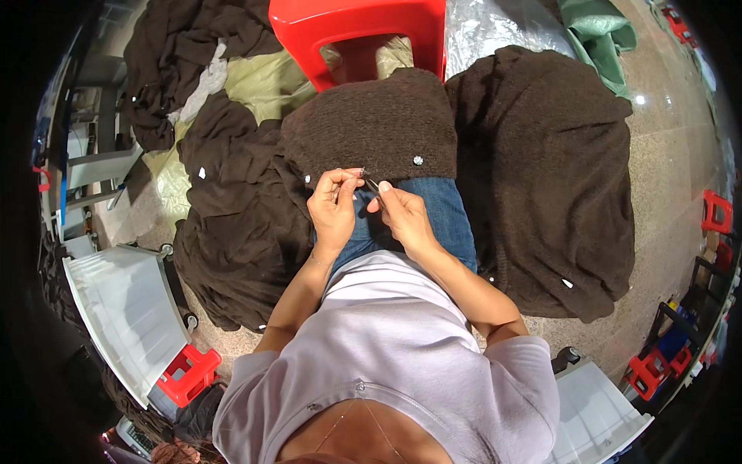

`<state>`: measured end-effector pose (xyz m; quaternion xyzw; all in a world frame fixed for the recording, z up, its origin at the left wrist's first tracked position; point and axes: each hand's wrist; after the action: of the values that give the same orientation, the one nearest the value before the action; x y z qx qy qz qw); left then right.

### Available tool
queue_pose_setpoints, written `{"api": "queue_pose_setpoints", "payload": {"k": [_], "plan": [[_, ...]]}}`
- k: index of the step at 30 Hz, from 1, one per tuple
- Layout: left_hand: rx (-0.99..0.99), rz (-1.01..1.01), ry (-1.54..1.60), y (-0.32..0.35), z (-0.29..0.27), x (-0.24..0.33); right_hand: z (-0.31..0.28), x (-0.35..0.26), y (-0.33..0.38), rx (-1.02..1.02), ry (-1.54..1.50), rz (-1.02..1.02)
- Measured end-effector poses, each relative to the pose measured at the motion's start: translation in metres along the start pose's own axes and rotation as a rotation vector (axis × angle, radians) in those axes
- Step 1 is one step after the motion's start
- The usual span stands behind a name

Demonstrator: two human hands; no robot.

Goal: Attaching small white buttons or snaps to pieces of brown fabric.

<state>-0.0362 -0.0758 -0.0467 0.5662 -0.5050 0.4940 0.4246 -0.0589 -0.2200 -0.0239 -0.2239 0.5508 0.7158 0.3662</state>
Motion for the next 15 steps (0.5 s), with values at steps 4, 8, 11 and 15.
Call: {"api": "queue_pose_setpoints", "payload": {"k": [4,8,11,15], "plan": [[-0.033,-0.054,0.079,0.003,-0.002,-0.001,0.008,-0.005,-0.006,0.042,0.045,-0.012],[-0.045,-0.075,0.121,0.003,-0.003,0.000,0.008,-0.004,-0.012,0.067,0.073,-0.078],[-0.054,-0.080,0.134,0.002,-0.002,0.000,0.007,0.003,-0.015,0.075,0.123,-0.122],[-0.023,-0.058,0.175,0.001,-0.002,-0.002,0.002,0.007,-0.012,0.094,0.184,-0.178]]}}
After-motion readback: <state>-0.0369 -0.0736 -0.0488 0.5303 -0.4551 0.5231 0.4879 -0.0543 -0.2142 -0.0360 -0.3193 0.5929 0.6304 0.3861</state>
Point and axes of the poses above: each hand's wrist, its own y-axis away from the middle knuckle, its own z-axis out of the palm, x = y × z, and after that the axes turned 2 degrees about x, right-handed
